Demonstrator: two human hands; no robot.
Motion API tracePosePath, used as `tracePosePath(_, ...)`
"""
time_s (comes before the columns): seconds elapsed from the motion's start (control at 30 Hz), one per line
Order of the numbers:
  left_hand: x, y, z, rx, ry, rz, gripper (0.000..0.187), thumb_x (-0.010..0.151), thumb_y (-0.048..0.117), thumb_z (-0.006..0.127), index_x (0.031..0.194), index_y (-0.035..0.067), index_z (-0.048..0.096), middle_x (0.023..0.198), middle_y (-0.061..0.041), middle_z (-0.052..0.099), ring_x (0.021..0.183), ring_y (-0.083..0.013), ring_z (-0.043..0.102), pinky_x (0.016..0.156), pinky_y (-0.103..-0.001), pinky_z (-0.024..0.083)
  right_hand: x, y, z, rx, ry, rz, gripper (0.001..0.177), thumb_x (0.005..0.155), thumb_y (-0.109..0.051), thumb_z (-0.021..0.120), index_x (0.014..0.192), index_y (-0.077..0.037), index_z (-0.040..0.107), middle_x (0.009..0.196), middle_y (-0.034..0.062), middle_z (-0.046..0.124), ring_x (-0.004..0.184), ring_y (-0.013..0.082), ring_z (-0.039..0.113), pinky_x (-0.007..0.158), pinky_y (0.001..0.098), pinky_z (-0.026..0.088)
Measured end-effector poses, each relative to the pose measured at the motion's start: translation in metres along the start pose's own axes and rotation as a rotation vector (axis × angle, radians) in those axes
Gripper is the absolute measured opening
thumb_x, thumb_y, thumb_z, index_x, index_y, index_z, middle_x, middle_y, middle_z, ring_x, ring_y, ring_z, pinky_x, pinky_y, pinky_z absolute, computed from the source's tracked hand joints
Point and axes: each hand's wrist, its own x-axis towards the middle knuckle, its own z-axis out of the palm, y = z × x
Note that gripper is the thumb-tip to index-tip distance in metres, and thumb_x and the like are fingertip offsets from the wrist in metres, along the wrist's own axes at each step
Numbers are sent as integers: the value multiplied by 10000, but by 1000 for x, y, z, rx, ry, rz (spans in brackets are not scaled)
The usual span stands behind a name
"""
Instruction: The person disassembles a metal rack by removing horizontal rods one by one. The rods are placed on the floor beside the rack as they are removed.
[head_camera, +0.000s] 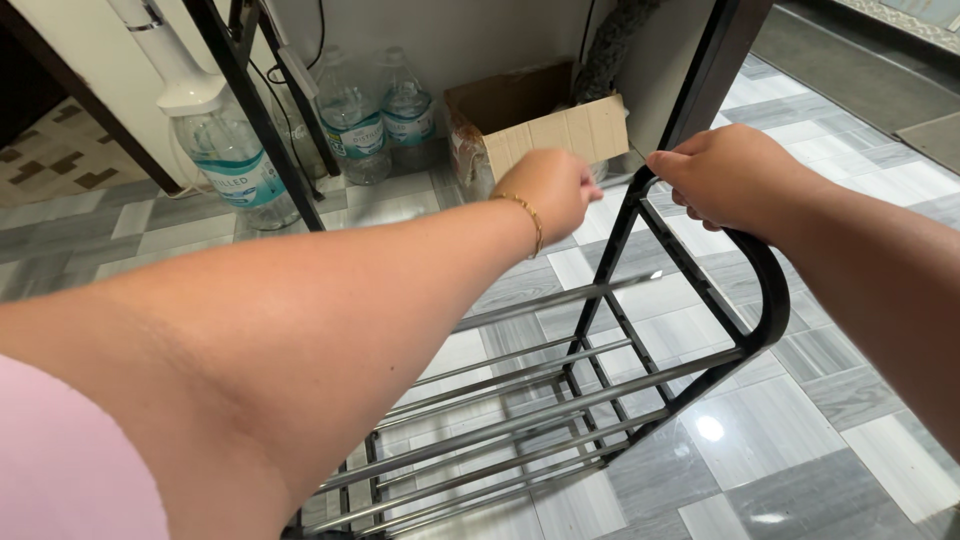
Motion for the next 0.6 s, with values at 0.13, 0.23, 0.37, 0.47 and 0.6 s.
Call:
tracePosePath(0.13,15,5,-18,-72,128,26,207,931,338,687,955,157,785,826,-84,766,735,-234,737,739,-387,574,-1,0,0,34,-12,17,512,1000,-477,591,1005,2,772,780,137,691,659,258,643,673,417,531)
tracePosePath(0.23,29,8,-30,-65,325,134,202,858,344,748,912,154,787,835,-67,762,717,-210,720,706,-371,567,-1,-1,0,33,-15,13,514,1005,-476,586,985,6,763,762,127,678,653,254,635,662,418,527)
tracePosePath(0.37,44,14,-52,-218,423,157,155,862,323,732,893,183,791,788,-19,775,685,-163,741,684,-342,583,1,1,1,30,-29,-14,514,1010,-465,572,957,12,755,752,134,668,643,264,628,659,428,529)
tracePosePath(0.47,58,16,-77,-285,449,102,181,879,333,698,879,174,785,757,-35,765,681,-180,735,671,-351,574,6,3,2,-15,-32,-31,548,1020,-476,555,926,25,755,742,154,668,643,275,636,669,438,531)
tracePosePath(0.6,83,13,-109,-297,498,-117,201,905,338,632,892,184,760,769,-39,744,685,-178,710,662,-354,542,12,2,3,-177,-31,2,620,1044,-577,536,1016,7,743,834,188,718,789,310,694,755,458,549)
